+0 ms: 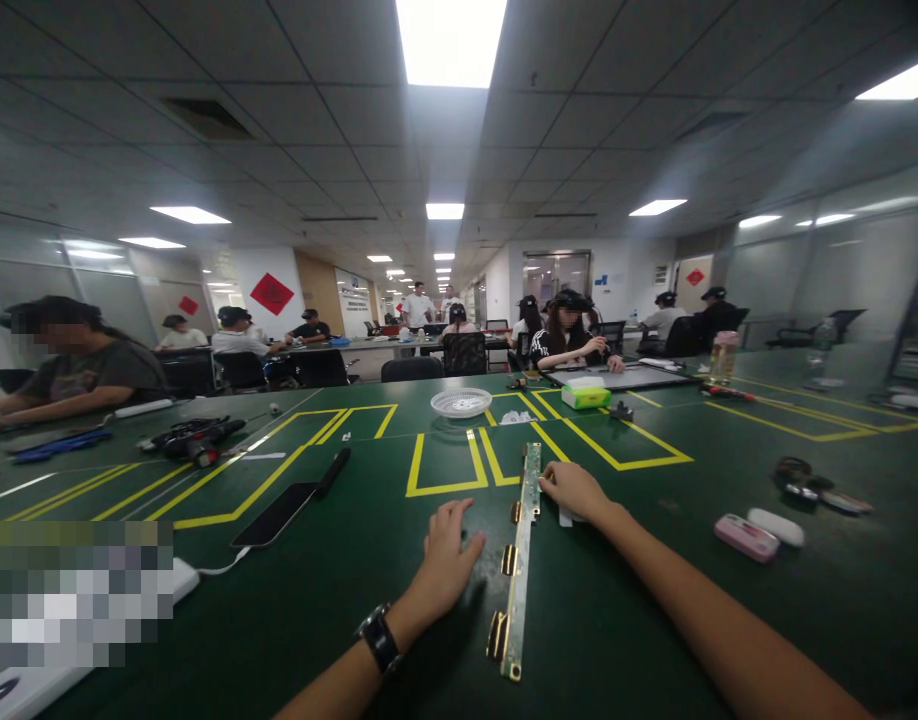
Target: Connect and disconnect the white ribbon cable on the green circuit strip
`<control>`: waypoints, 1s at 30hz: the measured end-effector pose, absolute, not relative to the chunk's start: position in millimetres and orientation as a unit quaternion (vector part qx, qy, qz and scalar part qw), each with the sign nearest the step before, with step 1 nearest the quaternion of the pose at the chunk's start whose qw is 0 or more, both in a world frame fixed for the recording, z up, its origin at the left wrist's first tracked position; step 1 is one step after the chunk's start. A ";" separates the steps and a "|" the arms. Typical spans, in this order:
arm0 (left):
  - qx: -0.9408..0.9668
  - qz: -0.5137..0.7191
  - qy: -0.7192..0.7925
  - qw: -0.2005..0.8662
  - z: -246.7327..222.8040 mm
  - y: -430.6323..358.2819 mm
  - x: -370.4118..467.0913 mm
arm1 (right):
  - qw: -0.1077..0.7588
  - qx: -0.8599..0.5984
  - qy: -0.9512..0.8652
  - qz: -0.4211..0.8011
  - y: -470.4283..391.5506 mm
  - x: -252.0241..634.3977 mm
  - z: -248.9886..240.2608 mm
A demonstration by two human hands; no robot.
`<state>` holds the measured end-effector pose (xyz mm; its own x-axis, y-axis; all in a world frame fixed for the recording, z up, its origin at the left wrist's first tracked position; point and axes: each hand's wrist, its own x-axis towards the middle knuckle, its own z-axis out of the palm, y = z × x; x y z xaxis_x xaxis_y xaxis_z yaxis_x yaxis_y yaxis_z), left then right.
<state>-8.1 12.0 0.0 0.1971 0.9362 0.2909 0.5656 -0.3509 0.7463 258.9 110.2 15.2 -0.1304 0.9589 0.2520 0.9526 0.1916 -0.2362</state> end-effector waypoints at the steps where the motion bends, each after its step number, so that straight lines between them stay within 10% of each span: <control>1: 0.740 0.369 0.506 0.245 0.0 10.8 -8.3 | 0.175 -0.639 -0.749 0.005 111.6 262.1 14.4; 30: 0.815 0.343 0.414 0.216 8.5 -4.7 -0.4 | 0.186 -0.605 -0.773 -0.042 131.3 282.5 -6.9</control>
